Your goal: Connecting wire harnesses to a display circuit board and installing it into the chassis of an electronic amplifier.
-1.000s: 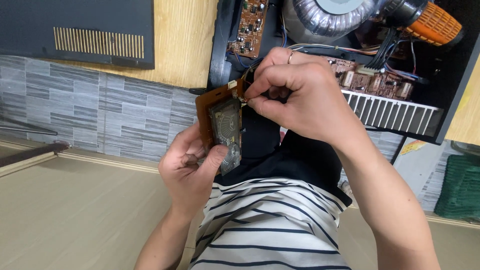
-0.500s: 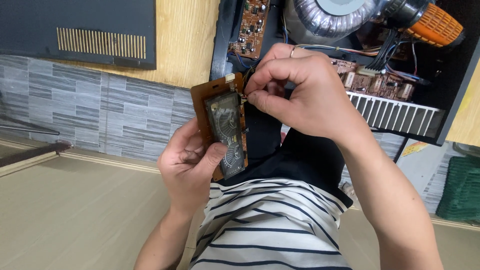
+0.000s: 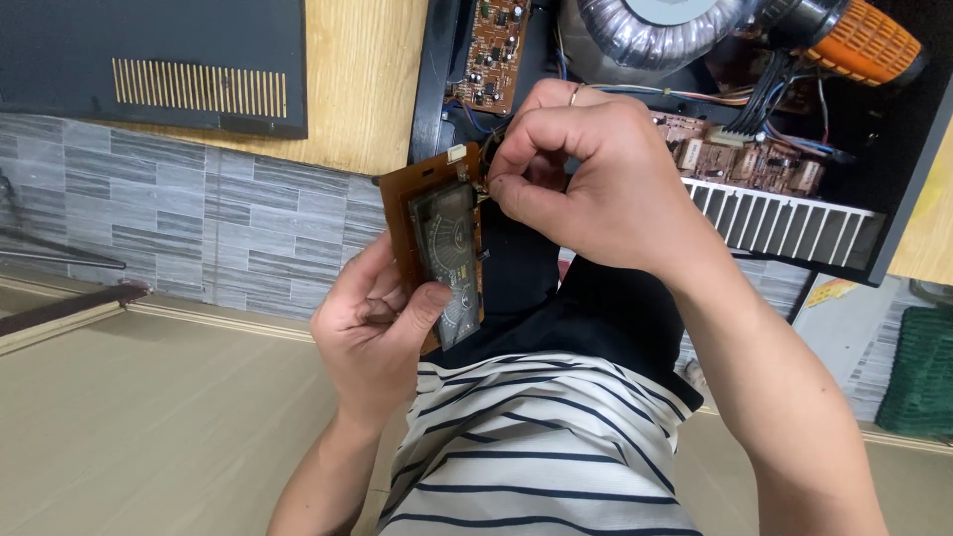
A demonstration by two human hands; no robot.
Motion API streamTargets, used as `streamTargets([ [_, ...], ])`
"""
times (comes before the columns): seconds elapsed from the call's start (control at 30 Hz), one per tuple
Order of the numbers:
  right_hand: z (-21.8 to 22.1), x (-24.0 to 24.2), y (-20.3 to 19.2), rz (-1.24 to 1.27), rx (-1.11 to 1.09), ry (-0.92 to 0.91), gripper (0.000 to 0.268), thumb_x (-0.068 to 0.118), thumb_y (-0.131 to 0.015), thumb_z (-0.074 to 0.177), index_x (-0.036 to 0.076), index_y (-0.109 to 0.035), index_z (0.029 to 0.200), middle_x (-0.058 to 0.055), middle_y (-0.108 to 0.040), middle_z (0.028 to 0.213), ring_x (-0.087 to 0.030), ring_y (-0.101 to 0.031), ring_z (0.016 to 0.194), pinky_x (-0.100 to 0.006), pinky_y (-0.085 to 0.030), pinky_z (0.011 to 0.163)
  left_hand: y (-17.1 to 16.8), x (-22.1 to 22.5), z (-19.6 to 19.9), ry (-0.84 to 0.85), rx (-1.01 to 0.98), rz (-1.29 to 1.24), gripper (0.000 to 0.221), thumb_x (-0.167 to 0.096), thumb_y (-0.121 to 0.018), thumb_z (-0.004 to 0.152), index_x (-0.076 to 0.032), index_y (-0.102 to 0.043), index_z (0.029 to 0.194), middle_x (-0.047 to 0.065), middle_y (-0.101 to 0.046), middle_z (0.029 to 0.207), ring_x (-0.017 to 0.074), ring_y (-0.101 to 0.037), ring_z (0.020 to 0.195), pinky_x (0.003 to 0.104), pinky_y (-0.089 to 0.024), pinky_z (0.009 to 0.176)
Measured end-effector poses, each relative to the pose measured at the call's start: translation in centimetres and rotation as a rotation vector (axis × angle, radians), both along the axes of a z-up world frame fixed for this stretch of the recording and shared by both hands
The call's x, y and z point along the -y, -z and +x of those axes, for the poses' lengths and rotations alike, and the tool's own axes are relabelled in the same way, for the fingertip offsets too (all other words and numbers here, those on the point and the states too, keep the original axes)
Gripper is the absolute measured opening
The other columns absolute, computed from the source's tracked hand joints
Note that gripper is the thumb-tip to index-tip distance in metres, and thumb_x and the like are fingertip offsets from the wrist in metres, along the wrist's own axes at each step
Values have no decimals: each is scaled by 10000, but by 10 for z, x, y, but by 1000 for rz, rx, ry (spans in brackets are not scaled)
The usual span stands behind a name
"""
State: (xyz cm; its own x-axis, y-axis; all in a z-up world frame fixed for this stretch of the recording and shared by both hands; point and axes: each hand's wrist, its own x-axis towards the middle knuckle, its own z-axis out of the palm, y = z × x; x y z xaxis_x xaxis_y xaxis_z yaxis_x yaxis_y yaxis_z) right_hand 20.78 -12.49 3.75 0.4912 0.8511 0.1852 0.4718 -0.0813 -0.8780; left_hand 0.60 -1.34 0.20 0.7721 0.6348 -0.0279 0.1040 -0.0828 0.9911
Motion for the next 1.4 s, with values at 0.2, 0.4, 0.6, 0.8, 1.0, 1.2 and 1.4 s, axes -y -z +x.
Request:
streamTargets([
  [0.2,0,1,-2,-33,-10,11,129,-40,-723,890,58,-675,822,-48,-574,798,-140,-512,691,-255,-388,564,4,0,-1,13,41,-42,530,-35,-740,886,82,-541,1363,66,-682,903,48,-460,641,188,-441,597],
  [0.4,-1,0,-1,-23,37,16,158,-46,-716,869,60,-642,777,-42,-548,759,-152,-492,662,-276,-364,560,3,1,-1,3,6,4,528,-59,-755,882,46,-561,1361,-48,-339,694,65,-246,614,215,-251,556],
  [0.6,-2,0,-1,-41,42,31,176,-71,-690,825,62,-603,749,-39,-540,759,-155,-518,657,-277,-388,570,11,2,-5,-9,-2,-16,532,26,-761,854,43,-572,1351,-22,-516,716,44,-401,607,196,-369,555],
  [0.8,-3,1,2,-24,111,54,191,-70,-701,796,62,-569,754,-42,-533,772,-184,-494,683,-310,-366,626,12,3,-3,31,33,306,479,18,-824,822,-8,-643,1265,5,-456,735,130,-401,656,270,-379,616],
  [1.0,-3,3,0,17,105,49,211,-126,-671,795,43,-548,765,-54,-524,801,-178,-495,687,-297,-365,591,-3,8,10,87,91,440,443,-5,-844,820,10,-643,1214,212,-711,1109,274,-736,961,322,-599,862],
  [1.2,-2,4,-4,34,103,1,130,-44,-704,947,45,-652,869,-67,-621,898,-175,-563,749,-283,-411,621,21,5,1,19,-12,228,360,-85,-828,811,-22,-702,1142,-39,-400,628,115,-368,634,270,-358,562],
  [1.4,0,4,-1,-6,88,-41,110,-13,-748,920,59,-674,882,-44,-658,883,-147,-530,690,-271,-424,628,37,9,-4,18,-56,-227,596,-145,-769,849,-2,-572,1393,-104,-409,675,32,-250,583,183,-257,491],
])
